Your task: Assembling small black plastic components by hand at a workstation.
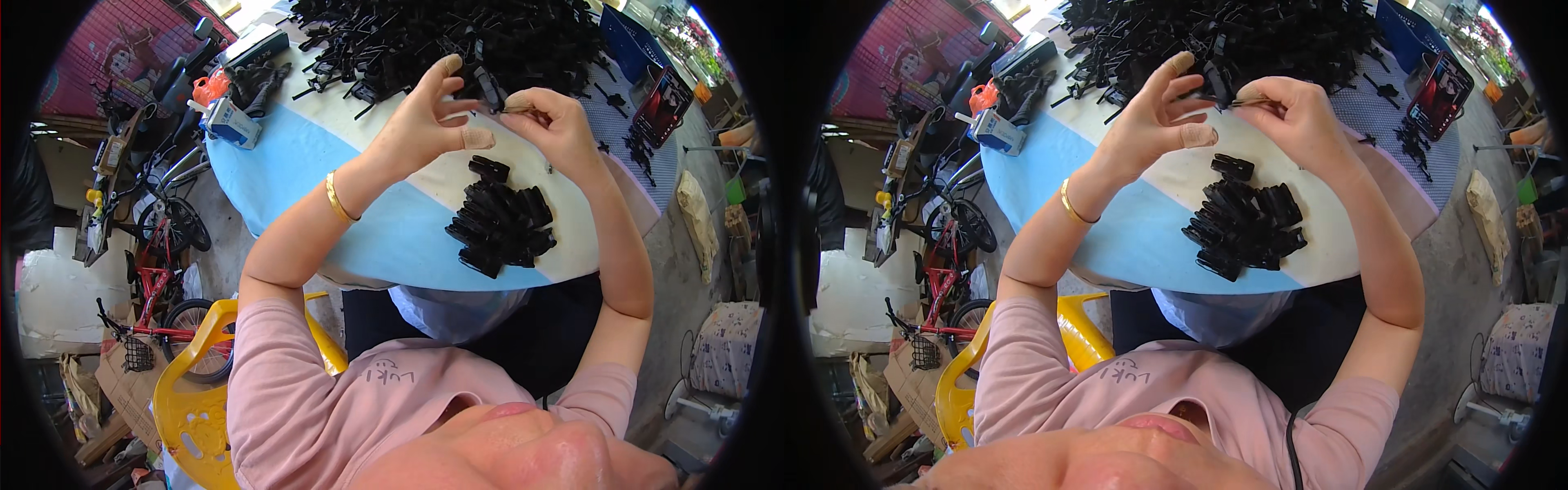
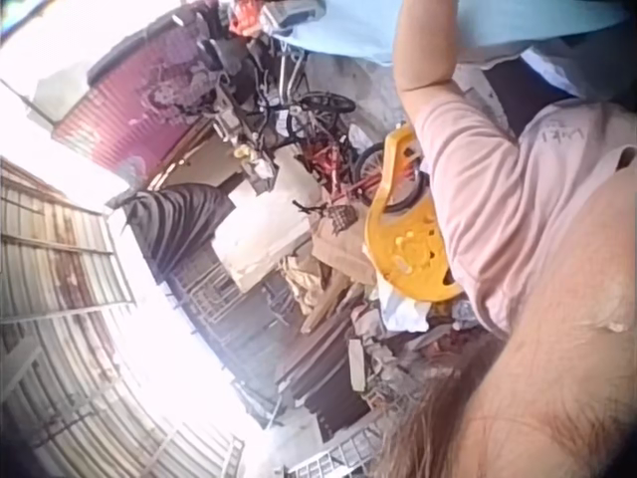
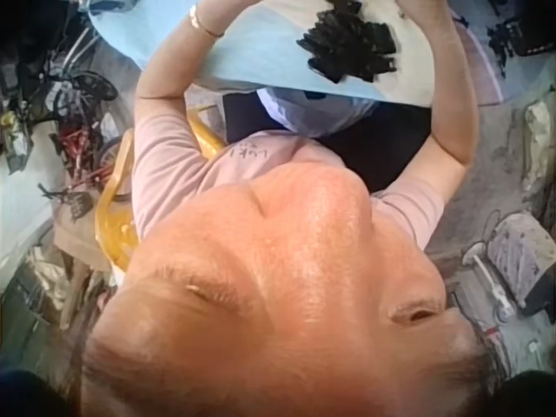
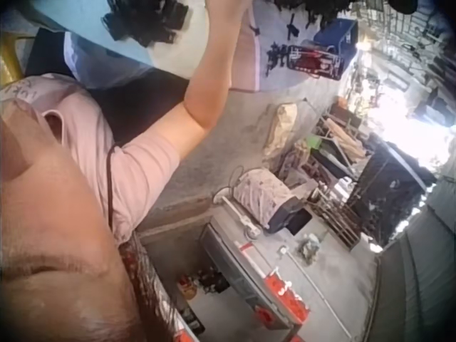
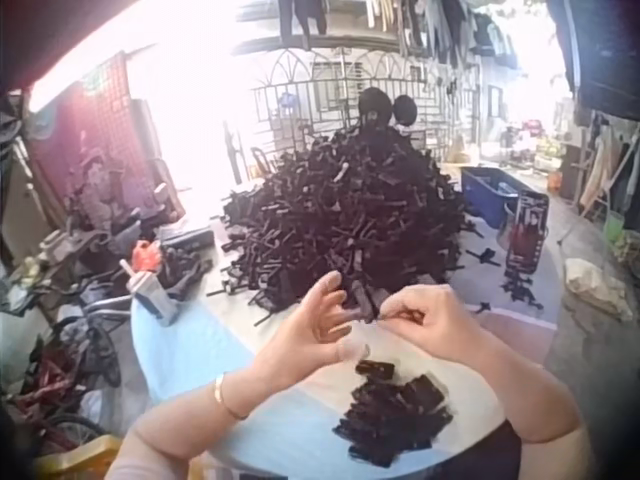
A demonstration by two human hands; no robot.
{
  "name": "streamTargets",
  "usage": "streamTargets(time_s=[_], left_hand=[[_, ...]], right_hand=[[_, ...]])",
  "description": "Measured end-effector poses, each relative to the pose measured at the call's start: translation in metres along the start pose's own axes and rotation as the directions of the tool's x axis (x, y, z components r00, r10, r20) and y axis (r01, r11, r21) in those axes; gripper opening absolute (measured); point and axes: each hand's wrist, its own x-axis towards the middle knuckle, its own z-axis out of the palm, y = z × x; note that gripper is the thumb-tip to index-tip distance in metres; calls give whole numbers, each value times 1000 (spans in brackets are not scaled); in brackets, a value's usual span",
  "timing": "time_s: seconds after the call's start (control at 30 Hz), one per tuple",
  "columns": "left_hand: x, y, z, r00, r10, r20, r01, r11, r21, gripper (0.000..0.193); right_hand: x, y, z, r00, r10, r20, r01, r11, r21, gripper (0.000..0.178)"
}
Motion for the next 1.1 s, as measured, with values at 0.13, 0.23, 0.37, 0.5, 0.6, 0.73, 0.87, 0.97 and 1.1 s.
streamTargets(time_s=[0.13, 0.23, 0.37, 0.5, 0.6, 0.73, 0.87, 0.97, 1.1], left_hand=[[5, 10, -1, 973, -27, 228, 111, 925, -364, 68], [5, 9, -2, 982, -27, 185, 120, 850, -513, 54], [4, 10, -4, 1000, -3, 7, 6, 838, -545, 31], [5, 8, 1, 993, 120, -9, -116, 939, -323, 30], [-1, 8, 4, 987, 164, -3, -162, 973, -162, 28], [-6, 14, 6, 992, 125, 22, -125, 992, -23, 28], [-6, 15, 7, 992, 124, 6, -124, 992, 6, 26], [-6, 11, 5, 990, 144, -11, -140, 976, 164, 24], [-6, 7, 12, 925, 369, -87, -341, 911, 234, 19]], right_hand=[[-5, -8, 8, 994, -98, 58, 100, 994, -38, 9], [-8, -10, 14, 988, -150, 38, 150, 989, -16, 13], [-6, -10, 6, 1000, -20, -3, 20, 976, 216, 16], [-5, -20, 11, 999, 28, 27, -34, 958, 284, 22], [-6, -23, 17, 996, 53, 74, -71, 960, 270, 21], [-7, -28, 13, 990, 72, 118, -94, 978, 188, 21], [-8, -25, 16, 995, 23, 92, -39, 982, 183, 20], [-10, -30, 21, 996, 64, 56, -73, 983, 167, 19], [-12, -32, 23, 987, 151, 57, -161, 955, 249, 17]])
